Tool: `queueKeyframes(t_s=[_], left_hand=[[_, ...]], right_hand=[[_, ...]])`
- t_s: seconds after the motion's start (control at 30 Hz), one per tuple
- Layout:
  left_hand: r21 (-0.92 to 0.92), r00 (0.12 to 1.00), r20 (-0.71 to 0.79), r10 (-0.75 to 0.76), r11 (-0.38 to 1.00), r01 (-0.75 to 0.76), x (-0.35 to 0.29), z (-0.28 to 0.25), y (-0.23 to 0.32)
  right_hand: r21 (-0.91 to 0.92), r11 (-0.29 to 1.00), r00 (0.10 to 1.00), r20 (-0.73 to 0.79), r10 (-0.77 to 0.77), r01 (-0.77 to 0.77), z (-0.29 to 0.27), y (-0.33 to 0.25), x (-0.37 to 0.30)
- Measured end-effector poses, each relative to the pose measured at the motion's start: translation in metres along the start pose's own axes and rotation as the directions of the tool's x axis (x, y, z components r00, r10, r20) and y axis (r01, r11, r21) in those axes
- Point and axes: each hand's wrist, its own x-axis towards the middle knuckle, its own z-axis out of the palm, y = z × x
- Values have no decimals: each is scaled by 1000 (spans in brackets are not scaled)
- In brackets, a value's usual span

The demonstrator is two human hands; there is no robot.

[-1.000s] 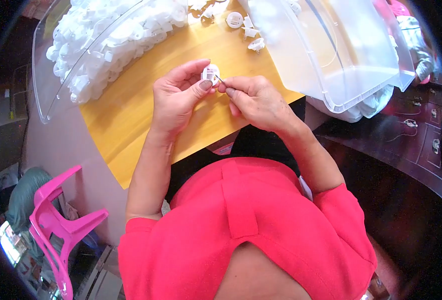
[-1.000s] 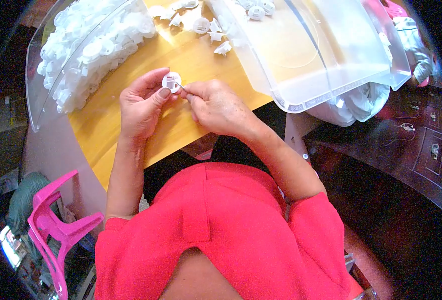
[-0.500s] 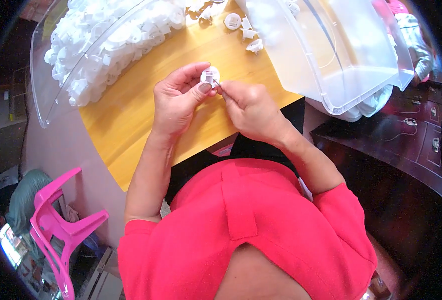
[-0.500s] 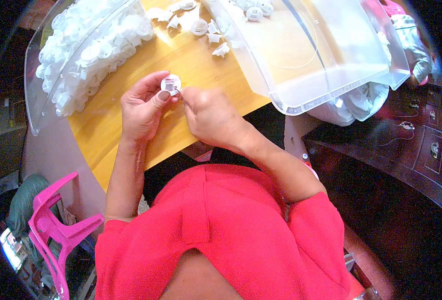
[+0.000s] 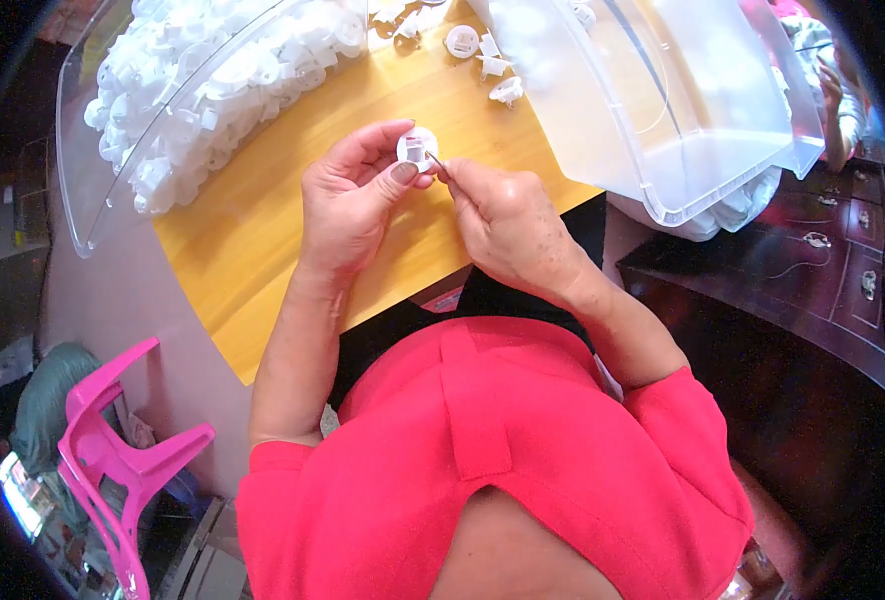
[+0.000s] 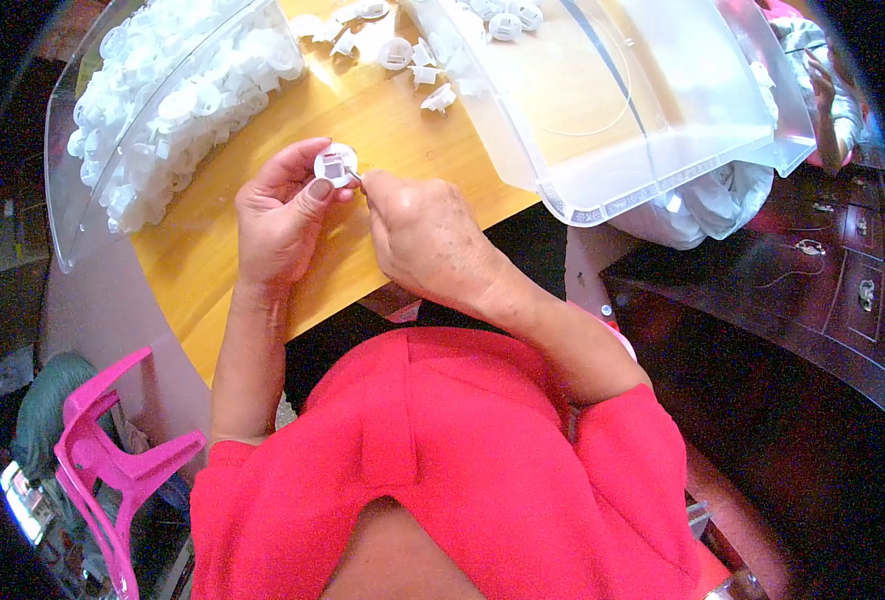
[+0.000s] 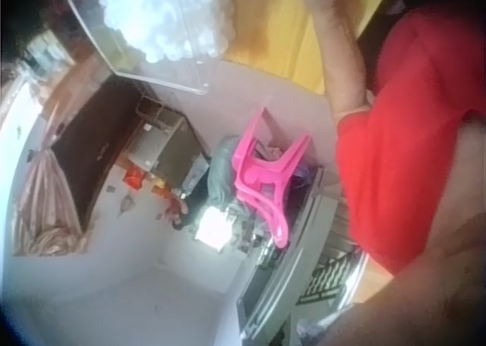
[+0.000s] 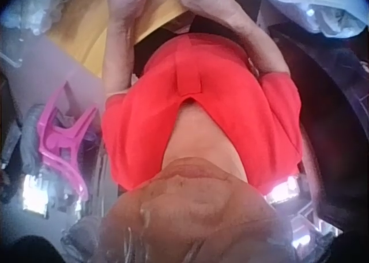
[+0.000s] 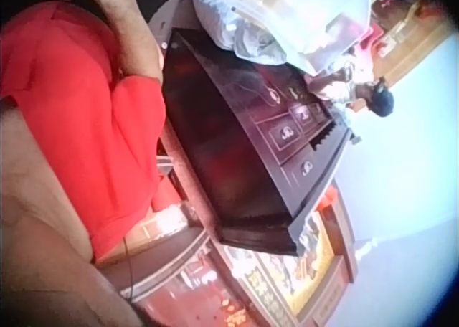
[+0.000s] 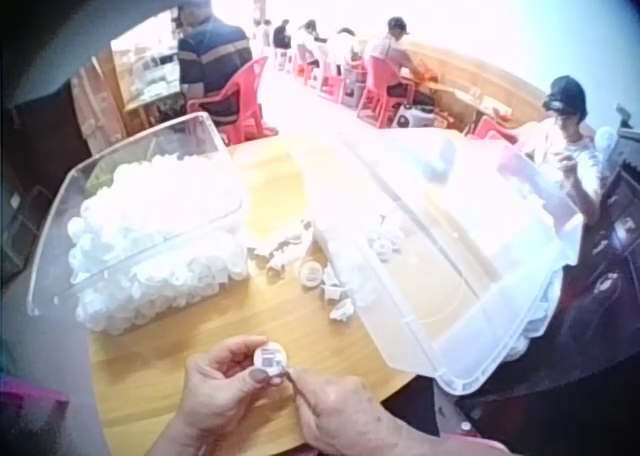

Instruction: The person picks up white plastic components one by one and uses a small metal tool to press into their centers before placing them into a clear plastic bin.

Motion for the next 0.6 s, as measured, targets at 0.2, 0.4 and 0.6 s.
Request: queueKeyframes(t_s=[0.2, 0.4, 0.6], left_hand=[[15, 1000, -10, 11, 1000, -11, -1, 0, 0], [48, 999, -38, 2, 999, -1, 0, 1, -1], [144, 993, -115, -31, 988, 47, -3, 3, -2]], right_hand=[[50, 999, 1000, -25, -7, 8, 4, 1, 2], [-131, 989, 997, 29, -69, 73, 5, 4, 2], [-592, 786, 974, 220, -51, 175, -3, -11, 4]])
